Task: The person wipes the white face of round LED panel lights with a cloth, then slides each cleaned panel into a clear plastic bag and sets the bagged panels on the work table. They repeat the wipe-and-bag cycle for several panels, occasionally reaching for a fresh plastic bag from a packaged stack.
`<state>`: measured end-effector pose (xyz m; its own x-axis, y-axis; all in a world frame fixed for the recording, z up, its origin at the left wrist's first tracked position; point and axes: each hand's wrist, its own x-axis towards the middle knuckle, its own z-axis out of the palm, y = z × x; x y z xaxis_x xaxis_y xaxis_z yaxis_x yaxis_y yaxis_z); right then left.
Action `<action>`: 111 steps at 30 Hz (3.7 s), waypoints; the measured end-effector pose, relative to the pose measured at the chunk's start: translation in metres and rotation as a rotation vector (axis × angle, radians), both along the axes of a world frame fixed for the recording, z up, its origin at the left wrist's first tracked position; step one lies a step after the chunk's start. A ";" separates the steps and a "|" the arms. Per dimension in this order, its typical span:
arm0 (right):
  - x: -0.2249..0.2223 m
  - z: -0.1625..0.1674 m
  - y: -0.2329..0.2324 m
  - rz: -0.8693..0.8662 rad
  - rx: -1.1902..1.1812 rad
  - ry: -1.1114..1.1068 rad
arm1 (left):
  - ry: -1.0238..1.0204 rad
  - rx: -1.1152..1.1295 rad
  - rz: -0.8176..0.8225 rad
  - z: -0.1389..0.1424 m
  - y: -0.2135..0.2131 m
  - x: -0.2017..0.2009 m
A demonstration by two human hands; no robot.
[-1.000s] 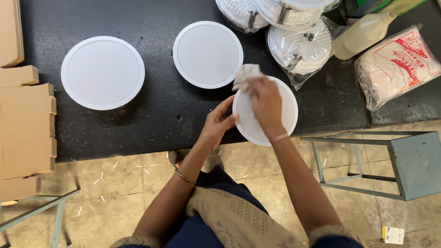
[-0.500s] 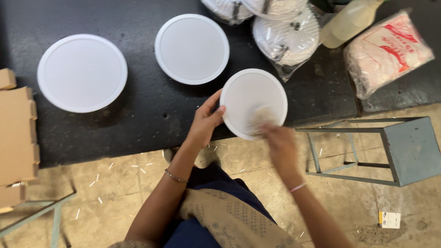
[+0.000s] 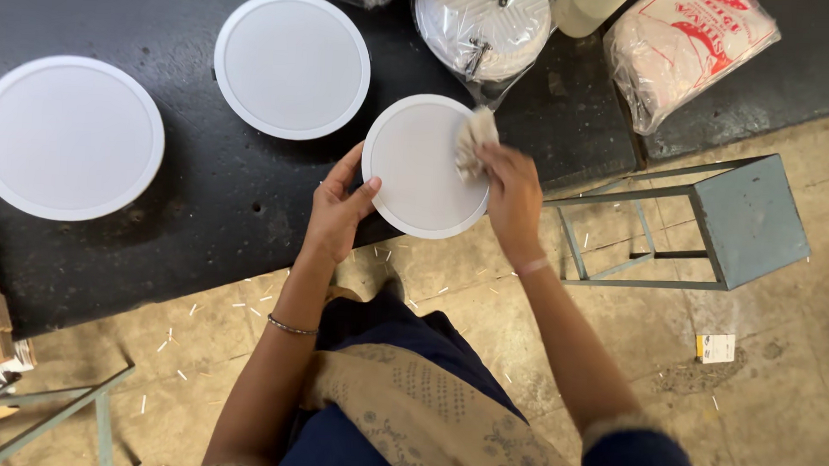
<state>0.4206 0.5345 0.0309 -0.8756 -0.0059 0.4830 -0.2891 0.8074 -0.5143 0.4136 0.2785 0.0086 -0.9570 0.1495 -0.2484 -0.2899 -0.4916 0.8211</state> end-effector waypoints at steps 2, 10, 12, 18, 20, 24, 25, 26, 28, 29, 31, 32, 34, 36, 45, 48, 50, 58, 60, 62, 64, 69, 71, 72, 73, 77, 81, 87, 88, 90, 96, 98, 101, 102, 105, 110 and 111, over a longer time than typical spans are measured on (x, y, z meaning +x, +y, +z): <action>0.043 -0.004 -0.010 -0.065 -0.007 -0.014 | -0.013 0.006 0.006 0.002 0.001 0.000; 0.062 -0.005 -0.024 -0.042 -0.057 -0.167 | 0.001 0.022 -0.014 -0.004 0.005 0.001; 0.027 0.001 -0.009 -0.074 -0.028 -0.036 | 0.005 0.030 -0.005 -0.008 0.003 -0.001; -0.047 0.005 -0.061 0.112 -0.055 0.012 | -0.015 0.028 -0.022 -0.017 -0.002 -0.003; -0.056 0.007 -0.084 0.264 -0.035 0.006 | -0.016 0.042 -0.019 -0.020 -0.002 -0.005; -0.070 0.013 -0.100 0.221 -0.065 -0.078 | -0.049 0.054 -0.020 -0.026 -0.002 -0.006; -0.073 0.014 -0.101 0.172 -0.072 -0.084 | -0.027 0.070 -0.025 -0.027 -0.002 -0.006; -0.073 0.014 -0.104 0.126 -0.081 -0.089 | -0.006 0.083 -0.028 -0.028 -0.001 -0.006; -0.072 0.012 -0.108 0.211 -0.046 -0.071 | -0.043 0.055 0.018 -0.029 -0.001 -0.005; -0.071 0.011 -0.111 0.253 -0.030 -0.057 | -0.056 0.040 0.041 -0.029 -0.001 -0.005; -0.076 0.012 -0.111 0.208 -0.026 -0.056 | 0.008 0.067 0.009 -0.030 0.000 -0.003; -0.078 0.012 -0.111 0.183 -0.024 -0.054 | 0.042 0.079 -0.008 -0.030 0.000 -0.003; -0.079 0.014 -0.111 0.140 -0.014 -0.024 | 0.012 0.057 -0.006 -0.032 -0.001 -0.002; -0.073 0.016 -0.110 0.173 -0.018 -0.031 | -0.005 0.049 0.012 -0.035 -0.002 -0.002; 0.056 0.009 -0.053 0.407 0.029 -0.191 | -0.013 0.072 0.055 -0.043 0.000 -0.004; 0.049 0.009 -0.006 0.284 0.072 -0.120 | -0.043 0.012 0.033 -0.036 0.003 -0.004; 0.035 0.010 0.019 0.137 -0.017 -0.168 | -0.067 0.017 0.032 -0.030 0.004 -0.004; -0.017 -0.005 0.021 0.083 -0.081 -0.007 | -0.054 -0.016 -0.026 -0.015 0.003 -0.001; 0.012 -0.005 0.010 0.013 -0.050 0.018 | -0.068 -0.029 -0.035 -0.014 0.002 0.000; 0.054 -0.005 -0.011 -0.048 -0.013 0.012 | -0.096 -0.049 -0.031 -0.014 0.000 0.001; 0.084 -0.005 -0.035 -0.041 -0.040 -0.089 | -0.091 -0.038 -0.031 -0.018 0.000 -0.001; 0.125 0.006 -0.071 0.282 -0.601 -0.515 | -0.093 0.036 -0.012 -0.028 0.003 -0.004; 0.129 0.016 -0.071 0.388 -0.648 -0.602 | -0.057 0.121 0.011 -0.028 0.001 -0.002; 0.128 0.022 -0.068 0.453 -0.613 -0.557 | -0.089 0.140 0.010 -0.026 -0.003 -0.001; 0.127 0.027 -0.063 0.404 -0.636 -0.653 | -0.120 0.158 0.018 -0.024 -0.009 0.000; 0.119 0.046 -0.047 0.346 -0.715 -0.726 | -0.087 0.224 0.043 -0.002 -0.067 -0.005; 0.097 0.044 -0.056 0.314 -0.820 -0.677 | -0.001 0.230 0.180 0.029 -0.161 -0.045; 0.060 0.026 -0.091 0.352 -0.904 -0.619 | -0.007 -0.018 0.699 0.064 -0.330 -0.122; 0.054 0.022 -0.099 0.370 -0.917 -0.599 | -0.029 -0.045 0.779 0.064 -0.348 -0.132; 0.041 0.015 -0.114 0.378 -0.923 -0.587 | -0.066 -0.098 0.933 0.067 -0.379 -0.151; 0.005 0.016 -0.147 0.312 -0.868 -0.639 | -0.084 -0.161 1.071 0.061 -0.417 -0.196; 0.001 0.018 -0.157 0.272 -0.862 -0.659 | -0.090 -0.749 1.206 0.060 -0.419 -0.209; -0.006 0.022 -0.173 0.216 -0.888 -0.695 | 0.219 -1.467 1.413 0.058 -0.407 -0.232; -0.009 0.021 -0.180 0.196 -0.898 -0.694 | 0.349 -1.434 1.331 0.059 -0.399 -0.245; -0.014 0.023 -0.198 0.125 -0.939 -0.737 | 0.362 -1.107 0.971 0.054 -0.361 -0.286; -0.019 0.032 -0.211 0.094 -0.940 -0.718 | -0.113 -0.542 0.753 0.035 -0.311 -0.347; -0.019 0.034 -0.211 0.070 -0.938 -0.718 | -0.254 -0.361 0.706 0.032 -0.305 -0.355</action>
